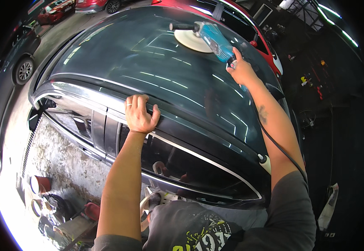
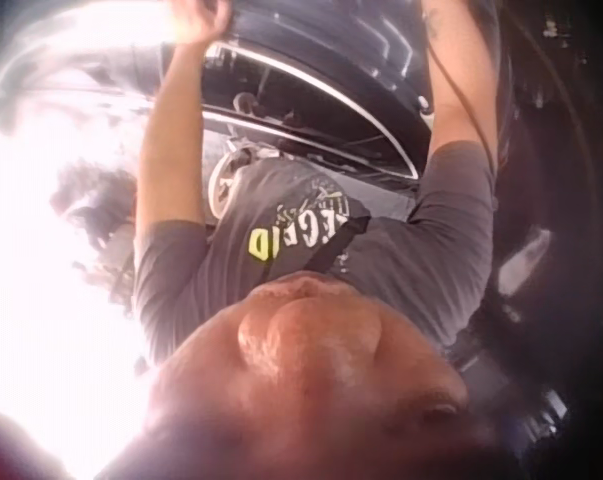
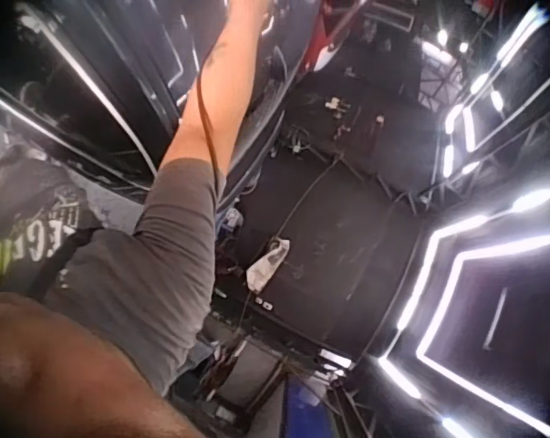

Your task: The person applies a white compound to the roof of a dark-colored car using a foam applicator. They then use a teal electric polishing machine to buff the compound across the roof surface in circular and linear motions.

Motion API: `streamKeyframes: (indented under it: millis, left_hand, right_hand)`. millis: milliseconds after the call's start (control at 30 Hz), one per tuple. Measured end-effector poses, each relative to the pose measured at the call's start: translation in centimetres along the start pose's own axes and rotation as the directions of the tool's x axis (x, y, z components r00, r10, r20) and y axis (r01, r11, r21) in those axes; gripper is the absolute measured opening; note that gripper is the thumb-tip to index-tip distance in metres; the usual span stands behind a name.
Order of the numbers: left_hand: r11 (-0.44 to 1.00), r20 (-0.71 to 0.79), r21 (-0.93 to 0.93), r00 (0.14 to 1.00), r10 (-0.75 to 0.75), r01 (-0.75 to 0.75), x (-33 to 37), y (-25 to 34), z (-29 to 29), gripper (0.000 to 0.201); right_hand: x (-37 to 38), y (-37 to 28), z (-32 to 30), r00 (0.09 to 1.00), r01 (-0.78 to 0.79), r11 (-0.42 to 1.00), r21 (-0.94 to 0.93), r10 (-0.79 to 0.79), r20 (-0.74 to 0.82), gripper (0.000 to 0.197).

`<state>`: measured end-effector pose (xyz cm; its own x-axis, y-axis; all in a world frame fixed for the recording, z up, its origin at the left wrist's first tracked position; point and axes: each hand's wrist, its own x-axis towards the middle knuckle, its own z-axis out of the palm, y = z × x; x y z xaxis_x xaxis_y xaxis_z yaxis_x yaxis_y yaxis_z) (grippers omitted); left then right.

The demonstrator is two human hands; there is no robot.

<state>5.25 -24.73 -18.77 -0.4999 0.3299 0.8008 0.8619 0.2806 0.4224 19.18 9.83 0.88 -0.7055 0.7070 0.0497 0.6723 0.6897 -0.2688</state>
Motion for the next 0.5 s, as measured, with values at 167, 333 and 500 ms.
streamKeyframes:
  millis: [167,333,500]
  left_hand:
    - [1.000,-0.006,-0.004,1.000,0.007,-0.007,0.0,0.2,0.2,0.035]
    - [1.000,-0.003,0.003,1.000,0.012,-0.012,0.0,0.1,0.1,0.034]
    - [1.000,0.007,0.006,1.000,-0.012,0.012,-0.4,-0.3,0.2,0.034]
  right_hand:
    - [3.7,-3.7,2.9,0.977,0.198,0.976,-0.095,-0.204,-0.068,0.099]
    - [3.0,-3.1,2.8,0.972,0.218,0.972,-0.088,-0.224,-0.066,0.097]
    - [-1.6,1.2,0.5,0.995,0.103,0.994,-0.018,-0.104,-0.015,0.100]
